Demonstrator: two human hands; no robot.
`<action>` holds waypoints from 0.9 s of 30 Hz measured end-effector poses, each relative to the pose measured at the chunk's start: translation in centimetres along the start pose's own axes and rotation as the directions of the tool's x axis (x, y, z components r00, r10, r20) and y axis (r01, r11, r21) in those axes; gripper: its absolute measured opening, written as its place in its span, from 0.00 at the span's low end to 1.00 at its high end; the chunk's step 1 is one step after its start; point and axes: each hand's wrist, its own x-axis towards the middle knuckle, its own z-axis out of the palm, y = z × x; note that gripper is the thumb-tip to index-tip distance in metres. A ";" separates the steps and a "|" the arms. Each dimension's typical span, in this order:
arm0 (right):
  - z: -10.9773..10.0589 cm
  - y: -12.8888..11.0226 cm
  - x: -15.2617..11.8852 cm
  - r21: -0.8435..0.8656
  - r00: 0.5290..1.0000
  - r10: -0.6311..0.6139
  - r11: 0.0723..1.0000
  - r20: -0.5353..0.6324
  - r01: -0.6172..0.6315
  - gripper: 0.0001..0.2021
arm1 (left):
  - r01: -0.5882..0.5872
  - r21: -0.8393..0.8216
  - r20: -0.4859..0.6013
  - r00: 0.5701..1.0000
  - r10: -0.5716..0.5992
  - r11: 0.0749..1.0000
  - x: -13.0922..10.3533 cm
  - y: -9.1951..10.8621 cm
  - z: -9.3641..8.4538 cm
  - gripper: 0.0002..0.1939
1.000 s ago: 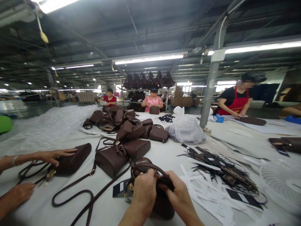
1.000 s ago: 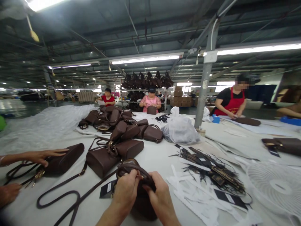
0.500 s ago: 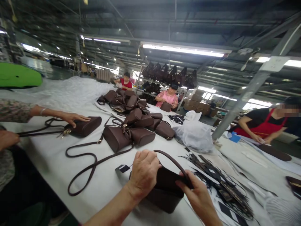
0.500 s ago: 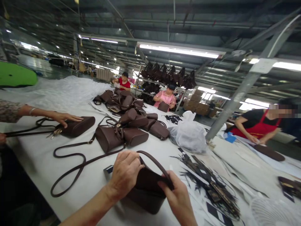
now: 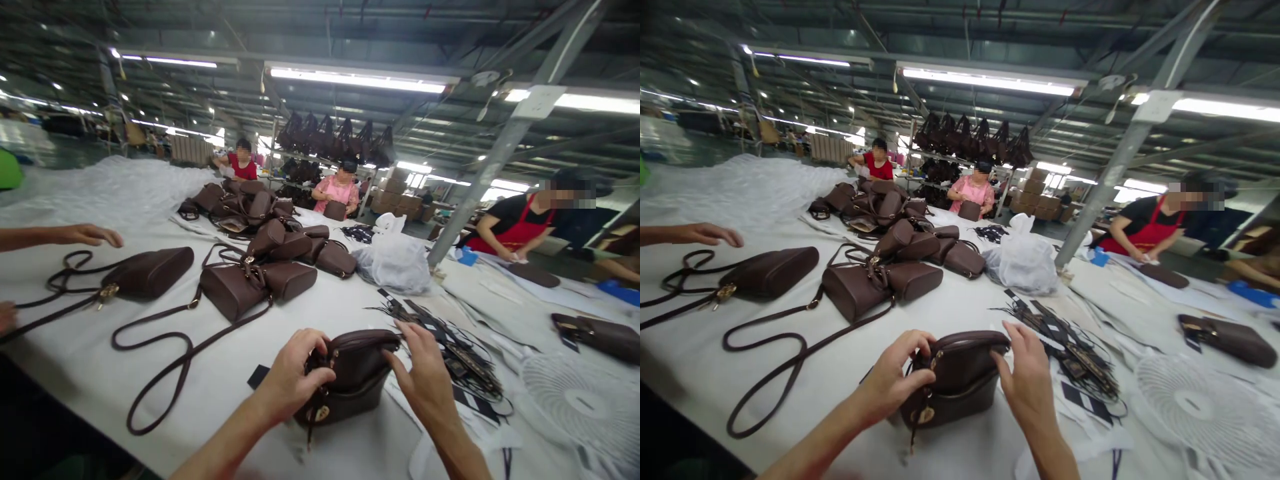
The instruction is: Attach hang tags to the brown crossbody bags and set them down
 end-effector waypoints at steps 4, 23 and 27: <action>0.3 -5.1 -2.4 0.085 0.998 -0.044 0.996 0.050 0.039 0.08 | 0.066 -0.142 0.180 0.983 -0.040 0.988 0.1 -0.9 -1.5 0.24; 0.7 -8.9 -2.6 0.389 0.931 0.160 0.875 0.328 -0.287 0.10 | 0.111 -0.572 0.290 0.954 0.074 0.812 0.9 -5.2 0.1 0.17; 0.9 -8.8 -2.2 0.510 0.803 0.397 0.625 0.444 -0.591 0.15 | 0.051 -0.547 0.261 0.959 0.112 0.835 0.7 -4.9 1.4 0.15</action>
